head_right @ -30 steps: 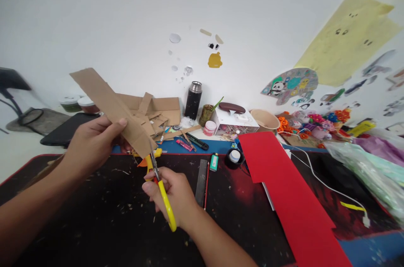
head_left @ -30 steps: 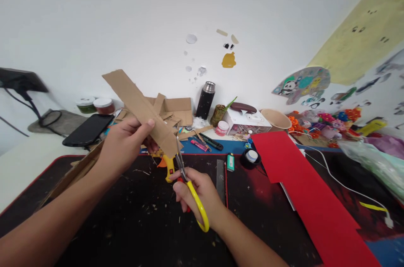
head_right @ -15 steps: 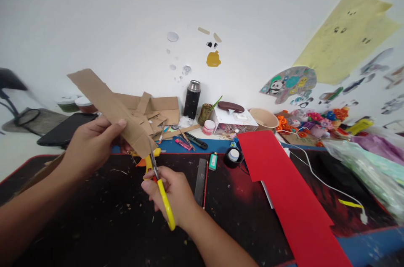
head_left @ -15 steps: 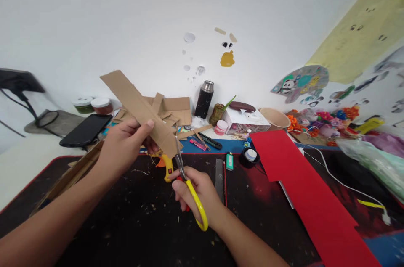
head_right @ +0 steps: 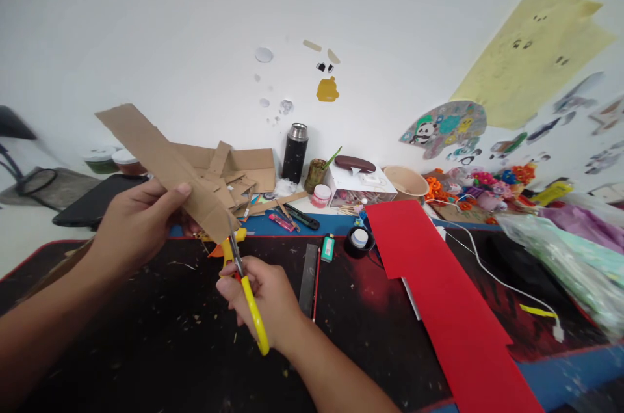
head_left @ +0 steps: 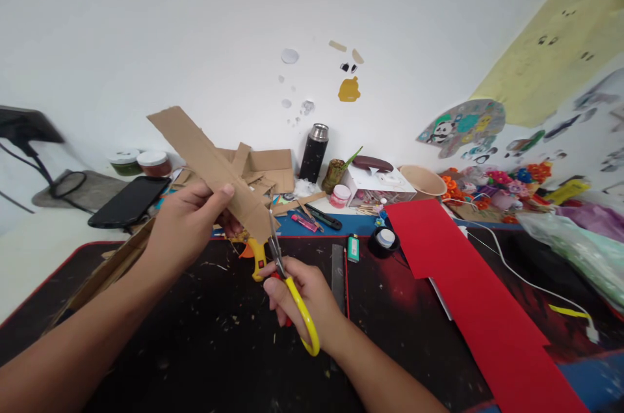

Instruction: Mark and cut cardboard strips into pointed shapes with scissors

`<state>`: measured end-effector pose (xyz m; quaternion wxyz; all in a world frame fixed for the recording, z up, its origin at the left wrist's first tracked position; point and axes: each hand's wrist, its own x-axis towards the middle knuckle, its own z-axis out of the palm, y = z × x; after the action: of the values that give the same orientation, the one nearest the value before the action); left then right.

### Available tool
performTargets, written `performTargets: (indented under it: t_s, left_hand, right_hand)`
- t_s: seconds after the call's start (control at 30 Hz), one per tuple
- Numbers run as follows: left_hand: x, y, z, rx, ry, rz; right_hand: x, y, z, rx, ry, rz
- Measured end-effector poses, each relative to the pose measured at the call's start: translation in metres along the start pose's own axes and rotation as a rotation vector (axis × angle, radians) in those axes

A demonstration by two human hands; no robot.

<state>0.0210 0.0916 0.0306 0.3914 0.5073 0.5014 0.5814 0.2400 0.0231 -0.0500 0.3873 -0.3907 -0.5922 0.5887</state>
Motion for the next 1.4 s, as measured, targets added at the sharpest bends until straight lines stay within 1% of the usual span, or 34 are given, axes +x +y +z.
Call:
performTargets:
  t_s: [0.5,0.9,1.27,1.4]
  left_hand:
    - [0.0006,-0.0024,-0.0011,0.002,-0.006,-0.002]
    - [-0.0004,0.0005,-0.0006,0.009,-0.004,-0.013]
    - [-0.0003,0.0009,0.0004,0.015,0.006,-0.009]
    - [-0.0006,0.0014,0.0003,0.006,0.005,-0.007]
  right_hand:
    - [-0.0003,-0.0025,-0.0005,0.014,0.001,0.01]
    - [-0.0006,-0.0078,0.0,-0.016,-0.01,0.064]
    - [0.0004,-0.0016,0.0,0.012,-0.005,0.023]
    - [0.0002,-0.0041,0.0,0.007,-0.002,0.027]
